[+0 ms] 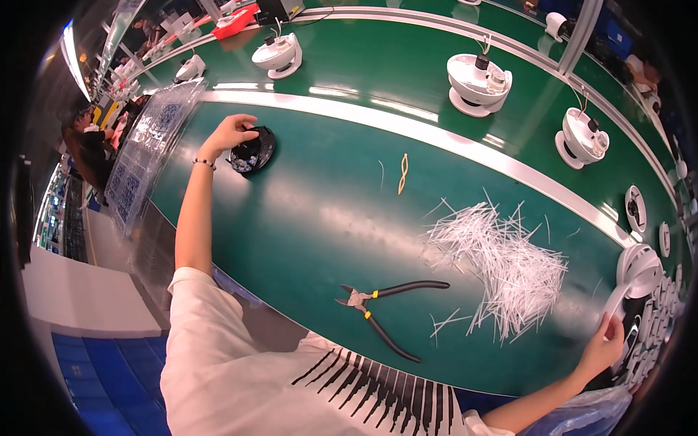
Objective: Assembling lighting fixture components on a production line using pliers to trim wires.
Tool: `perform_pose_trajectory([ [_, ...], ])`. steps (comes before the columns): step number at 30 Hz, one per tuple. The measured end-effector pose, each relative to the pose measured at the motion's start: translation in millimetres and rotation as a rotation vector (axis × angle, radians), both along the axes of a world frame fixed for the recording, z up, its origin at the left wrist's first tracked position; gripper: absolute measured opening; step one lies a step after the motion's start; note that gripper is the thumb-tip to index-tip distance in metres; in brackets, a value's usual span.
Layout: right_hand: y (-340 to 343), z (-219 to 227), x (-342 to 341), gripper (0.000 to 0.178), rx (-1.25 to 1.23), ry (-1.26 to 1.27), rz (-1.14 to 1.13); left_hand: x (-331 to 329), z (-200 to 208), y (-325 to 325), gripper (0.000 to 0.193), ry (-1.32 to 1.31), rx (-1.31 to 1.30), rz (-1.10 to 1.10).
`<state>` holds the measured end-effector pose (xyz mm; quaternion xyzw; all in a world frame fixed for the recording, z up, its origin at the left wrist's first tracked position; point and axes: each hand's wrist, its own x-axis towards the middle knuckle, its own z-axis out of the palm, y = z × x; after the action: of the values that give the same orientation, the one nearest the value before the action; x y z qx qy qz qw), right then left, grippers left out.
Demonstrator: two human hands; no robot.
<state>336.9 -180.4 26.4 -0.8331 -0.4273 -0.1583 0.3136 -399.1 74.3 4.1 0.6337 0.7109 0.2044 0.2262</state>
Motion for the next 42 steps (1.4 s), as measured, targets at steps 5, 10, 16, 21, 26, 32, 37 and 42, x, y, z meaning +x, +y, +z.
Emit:
perform_pose_trajectory([
  [5,16,60,-172,0.007,0.150,-0.189,0.817,54,29,-10,0.030,-0.192,-0.130,-0.130],
  [10,23,9,-271,0.012,-0.001,-0.010,1.483,117,24,-14,0.020,-0.667,0.074,-0.178],
  [16,26,0,-281,0.030,-0.281,-0.099,1.577,206,19,-45,0.021,-1.141,0.024,-0.144],
  [21,50,19,-296,0.104,-0.463,-0.105,1.133,239,11,-43,0.027,-1.220,-0.013,-0.120],
  [26,65,15,-297,0.097,-0.518,0.141,1.248,272,10,-42,0.036,-1.285,0.036,-0.162],
  [32,92,16,-273,0.103,0.223,0.665,1.093,285,9,-49,0.036,-1.174,0.234,-0.267],
  [37,97,-8,-256,0.088,0.370,0.750,0.994,347,-15,-91,0.045,-1.176,0.247,-0.567],
  [42,88,1,-249,0.098,0.337,0.907,1.037,309,32,-99,0.070,-1.727,-0.830,-0.975],
])
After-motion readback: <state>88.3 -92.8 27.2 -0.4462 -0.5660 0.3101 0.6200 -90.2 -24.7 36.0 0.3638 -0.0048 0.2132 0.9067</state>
